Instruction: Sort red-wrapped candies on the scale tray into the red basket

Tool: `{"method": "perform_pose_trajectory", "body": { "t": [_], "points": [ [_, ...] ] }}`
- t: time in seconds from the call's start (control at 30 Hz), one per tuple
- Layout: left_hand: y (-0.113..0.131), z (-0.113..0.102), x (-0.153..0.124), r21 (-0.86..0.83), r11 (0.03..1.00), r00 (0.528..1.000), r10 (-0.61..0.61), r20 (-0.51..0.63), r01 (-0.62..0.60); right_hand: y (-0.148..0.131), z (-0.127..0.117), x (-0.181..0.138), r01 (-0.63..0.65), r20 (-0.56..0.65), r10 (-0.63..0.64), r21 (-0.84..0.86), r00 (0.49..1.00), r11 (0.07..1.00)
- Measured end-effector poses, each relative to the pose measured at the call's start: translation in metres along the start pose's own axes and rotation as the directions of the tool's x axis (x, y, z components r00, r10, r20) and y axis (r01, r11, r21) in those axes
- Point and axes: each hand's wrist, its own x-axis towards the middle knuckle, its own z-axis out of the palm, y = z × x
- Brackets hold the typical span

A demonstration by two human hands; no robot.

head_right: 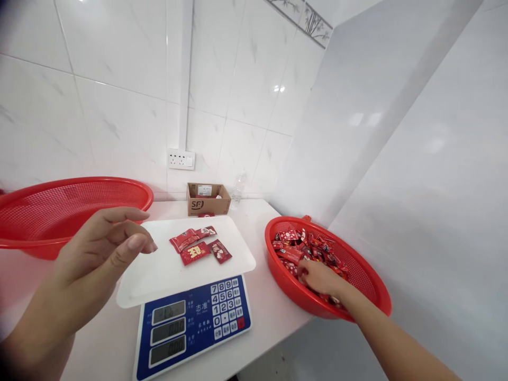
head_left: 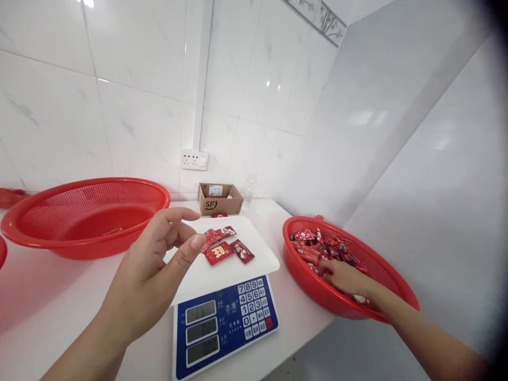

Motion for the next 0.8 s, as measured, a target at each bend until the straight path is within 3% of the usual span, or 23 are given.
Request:
{"method": "perform_pose_trajectory", "body": {
  "t": [0.17, 0.3, 0.4, 0.53, 0.67, 0.8],
  "points": [
    [0.003, 0.003, 0.002, 0.008, 0.998, 0.997, -0.062, 0.034, 0.062, -0.012, -0.024, -0.004, -0.004, -0.29, -0.005, -0.032, 0.957, 0.999],
    [0.004, 0.005, 0.004, 0.029, 0.993, 0.992, -0.115, 0.06, 0.114, -0.044, -0.031, -0.018, 0.147, -0.422, -0.11, 0.056, 0.9, 0.988],
    [0.003, 0.007, 0.006, 0.064, 0.989, 0.987, -0.137, 0.081, 0.132, -0.08, -0.02, -0.025, 0.361, -0.39, -0.275, 0.165, 0.879, 0.918],
    [0.001, 0.009, 0.008, 0.144, 0.981, 0.983, -0.144, 0.116, 0.127, -0.128, 0.008, -0.02, 0.553, -0.252, -0.494, 0.308, 0.832, 0.774],
    [-0.004, 0.012, 0.011, 0.227, 0.964, 0.963, -0.187, 0.193, 0.142, -0.157, 0.031, -0.008, 0.625, -0.142, -0.639, 0.445, 0.756, 0.641],
    [-0.013, 0.019, 0.014, 0.243, 0.957, 0.898, -0.241, 0.367, 0.158, -0.173, 0.035, -0.004, 0.665, -0.125, -0.728, 0.532, 0.674, 0.524]
  ]
}}
